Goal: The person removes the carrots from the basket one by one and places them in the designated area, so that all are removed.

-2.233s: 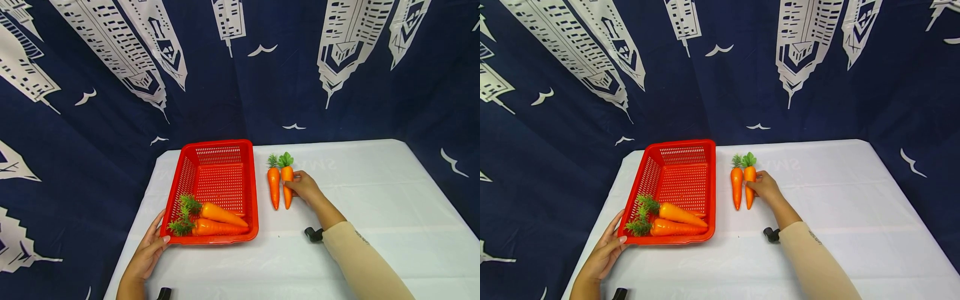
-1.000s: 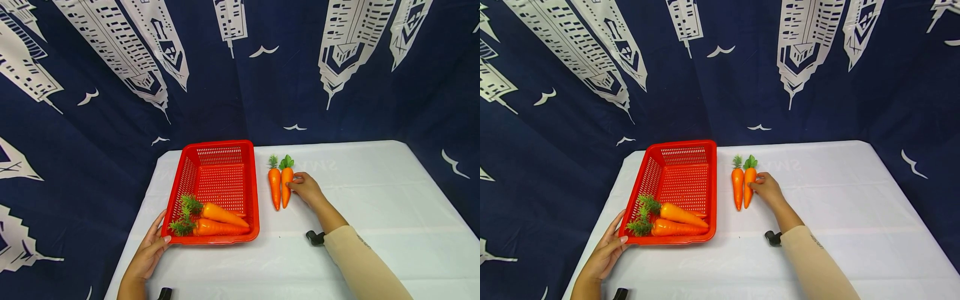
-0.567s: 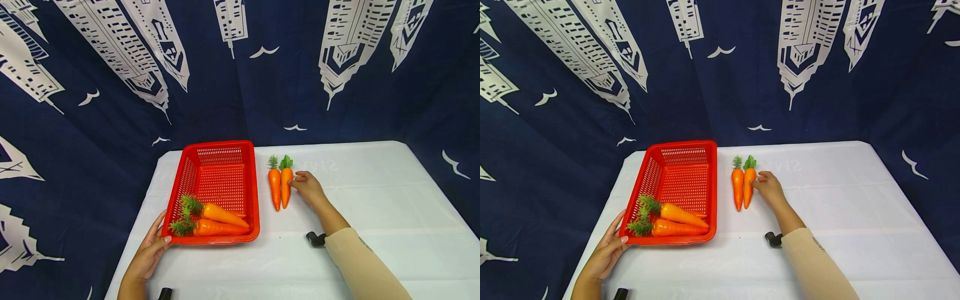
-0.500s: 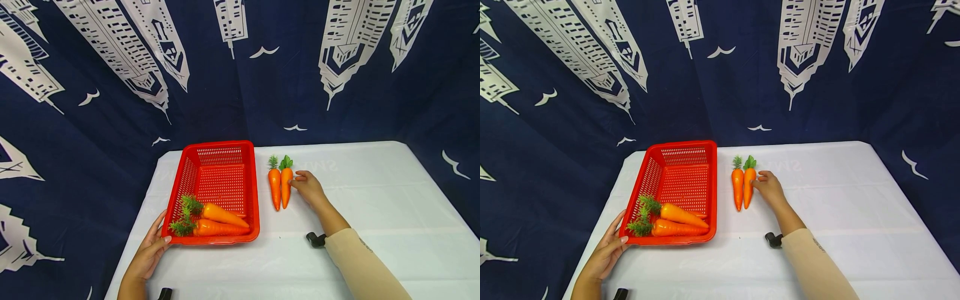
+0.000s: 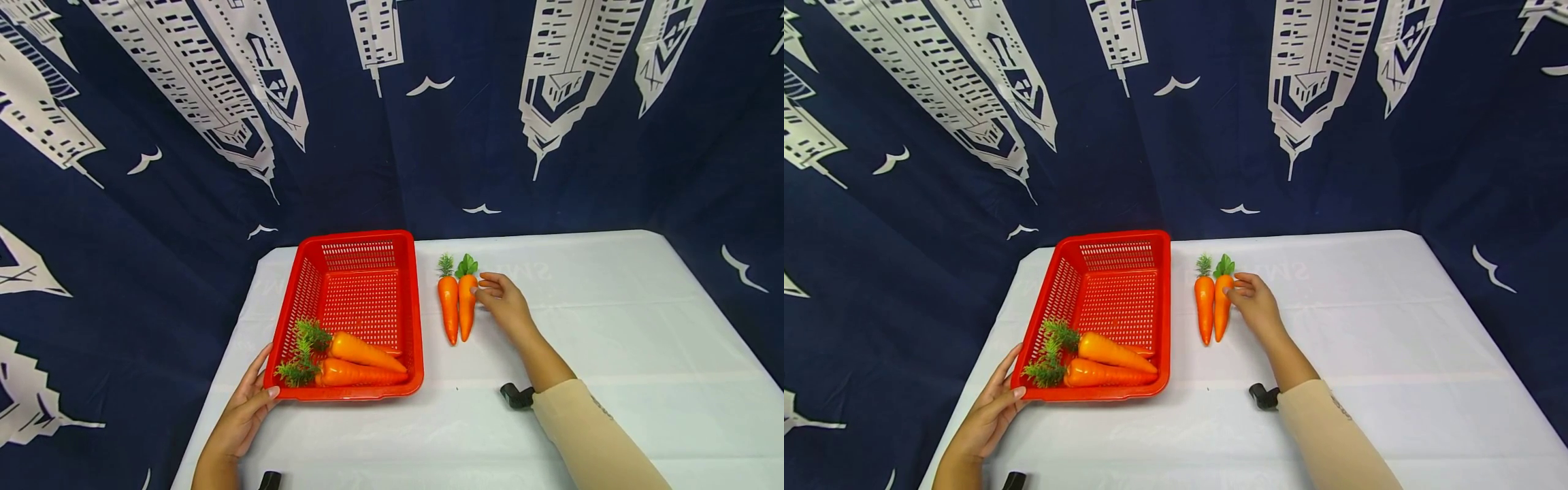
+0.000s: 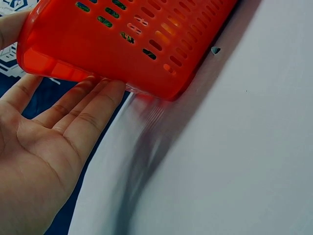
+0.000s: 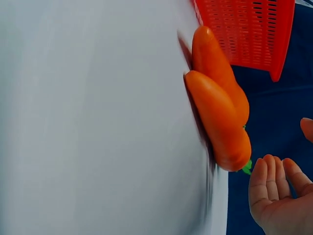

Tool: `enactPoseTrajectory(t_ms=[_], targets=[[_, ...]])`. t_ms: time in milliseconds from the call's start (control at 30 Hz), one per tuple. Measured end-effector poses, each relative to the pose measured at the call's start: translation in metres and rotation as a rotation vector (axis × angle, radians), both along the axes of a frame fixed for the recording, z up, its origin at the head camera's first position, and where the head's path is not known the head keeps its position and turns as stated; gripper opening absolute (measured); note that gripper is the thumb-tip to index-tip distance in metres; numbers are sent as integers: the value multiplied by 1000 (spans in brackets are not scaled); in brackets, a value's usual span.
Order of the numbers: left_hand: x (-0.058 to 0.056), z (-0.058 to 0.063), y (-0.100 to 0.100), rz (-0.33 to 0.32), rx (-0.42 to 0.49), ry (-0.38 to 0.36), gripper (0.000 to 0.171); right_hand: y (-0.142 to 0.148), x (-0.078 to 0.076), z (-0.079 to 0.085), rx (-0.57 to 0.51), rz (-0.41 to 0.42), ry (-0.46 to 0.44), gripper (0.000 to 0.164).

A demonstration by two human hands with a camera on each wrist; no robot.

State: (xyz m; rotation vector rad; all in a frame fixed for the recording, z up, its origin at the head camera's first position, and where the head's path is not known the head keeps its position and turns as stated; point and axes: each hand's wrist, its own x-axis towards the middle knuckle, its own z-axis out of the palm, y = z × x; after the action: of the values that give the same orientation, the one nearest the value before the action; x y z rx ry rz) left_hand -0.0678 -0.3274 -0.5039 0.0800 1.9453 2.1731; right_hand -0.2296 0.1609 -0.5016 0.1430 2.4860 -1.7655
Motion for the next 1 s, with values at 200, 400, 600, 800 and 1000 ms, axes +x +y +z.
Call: enactPoseTrajectory(t_ms=[200, 400, 600, 800, 1000], targets=[[0, 0, 0, 6, -2, -2, 76, -6, 6, 5, -55, 13, 37, 55], [1, 1, -1, 6, -4, -4, 76, -11, 11, 11, -56, 28, 42, 54], [1, 1, -1, -4, -3, 8, 76, -17, 17, 19, -122, 59, 67, 55], [1, 1, 0, 16, -6, -8, 76, -24, 20, 23, -148, 89, 98, 54], [1, 0, -1, 10, -11, -4, 76, -30, 23, 26, -151, 118, 125, 52]])
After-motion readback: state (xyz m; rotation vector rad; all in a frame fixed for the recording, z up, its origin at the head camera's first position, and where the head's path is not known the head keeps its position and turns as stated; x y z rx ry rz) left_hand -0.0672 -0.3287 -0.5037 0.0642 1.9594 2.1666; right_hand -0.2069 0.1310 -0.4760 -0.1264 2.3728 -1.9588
